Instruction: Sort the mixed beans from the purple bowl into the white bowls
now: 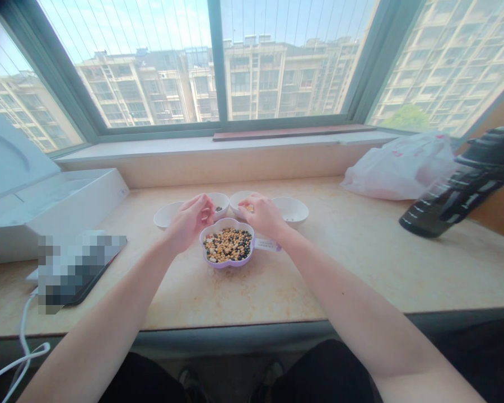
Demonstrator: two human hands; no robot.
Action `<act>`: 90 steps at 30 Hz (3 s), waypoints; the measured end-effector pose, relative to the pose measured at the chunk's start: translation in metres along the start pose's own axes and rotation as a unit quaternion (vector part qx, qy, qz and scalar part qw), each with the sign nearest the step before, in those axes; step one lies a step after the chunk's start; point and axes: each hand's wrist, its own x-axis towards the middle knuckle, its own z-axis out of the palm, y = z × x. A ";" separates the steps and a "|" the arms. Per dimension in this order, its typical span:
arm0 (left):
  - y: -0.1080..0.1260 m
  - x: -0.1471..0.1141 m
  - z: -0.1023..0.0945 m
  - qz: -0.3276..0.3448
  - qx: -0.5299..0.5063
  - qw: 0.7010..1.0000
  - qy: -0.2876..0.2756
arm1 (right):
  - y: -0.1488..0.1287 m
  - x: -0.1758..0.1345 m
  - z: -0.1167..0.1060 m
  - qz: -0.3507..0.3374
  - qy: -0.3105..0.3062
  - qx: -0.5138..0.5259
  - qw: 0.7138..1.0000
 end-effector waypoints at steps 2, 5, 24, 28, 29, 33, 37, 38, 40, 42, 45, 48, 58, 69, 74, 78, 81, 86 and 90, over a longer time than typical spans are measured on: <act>0.004 0.001 -0.002 -0.033 -0.112 0.993 0.005 | -0.002 -0.001 0.000 -0.001 -0.007 0.011 1.000; 0.009 0.001 -0.005 -0.069 -0.226 0.972 -0.010 | -0.005 -0.002 0.000 0.005 -0.034 0.038 0.999; 0.016 0.002 -0.006 0.002 -0.261 0.964 0.051 | -0.014 -0.009 -0.001 0.000 -0.148 0.077 0.986; 0.007 0.004 -0.005 0.094 -0.101 0.984 0.110 | -0.013 -0.008 -0.001 -0.003 -0.155 0.083 0.984; 0.004 0.004 -0.004 0.112 -0.054 0.986 0.115 | -0.013 -0.008 -0.001 -0.003 -0.156 0.086 0.984; -0.005 0.002 -0.002 0.175 0.156 0.964 0.125 | -0.013 -0.009 -0.002 -0.011 -0.157 0.103 0.982; -0.012 -0.002 -0.001 0.233 0.359 0.900 0.085 | -0.012 -0.008 0.000 -0.003 -0.156 0.144 0.977; -0.013 -0.002 -0.001 0.243 0.387 0.887 0.071 | -0.012 -0.008 0.000 0.001 -0.155 0.169 0.973; -0.015 -0.003 -0.001 0.254 0.415 0.872 0.047 | -0.011 -0.008 0.001 0.015 -0.157 0.231 0.960; -0.016 -0.003 -0.001 0.254 0.423 0.869 0.034 | -0.012 -0.007 0.000 0.044 -0.160 0.293 0.941; -0.015 -0.003 -0.002 0.240 0.414 0.878 0.019 | -0.015 -0.006 -0.004 0.090 -0.181 0.347 0.916; -0.014 -0.003 -0.001 0.224 0.375 0.900 0.008 | -0.019 -0.006 -0.008 0.101 -0.208 0.359 0.904; -0.014 -0.002 -0.003 0.209 0.438 0.874 -0.031 | -0.015 -0.005 -0.003 0.115 -0.202 0.335 0.913; -0.020 -0.002 -0.009 0.173 0.504 0.833 -0.149 | 0.018 0.005 -0.006 0.077 0.050 -0.023 0.996; -0.025 -0.003 -0.006 0.168 0.505 0.824 -0.196 | 0.025 0.004 0.000 0.069 0.032 -0.080 0.994; -0.025 -0.005 -0.003 0.137 0.533 0.807 -0.215 | 0.022 0.002 0.001 0.063 0.014 -0.109 0.992; -0.026 -0.006 0.000 0.114 0.554 0.789 -0.238 | 0.020 0.002 0.001 0.061 0.010 -0.099 0.993; -0.033 -0.006 0.000 0.147 0.556 0.780 -0.249 | 0.015 0.001 0.000 0.059 0.016 -0.081 0.995; -0.038 -0.005 -0.002 0.163 0.540 0.789 -0.244 | 0.013 0.000 0.002 0.055 0.014 -0.077 0.995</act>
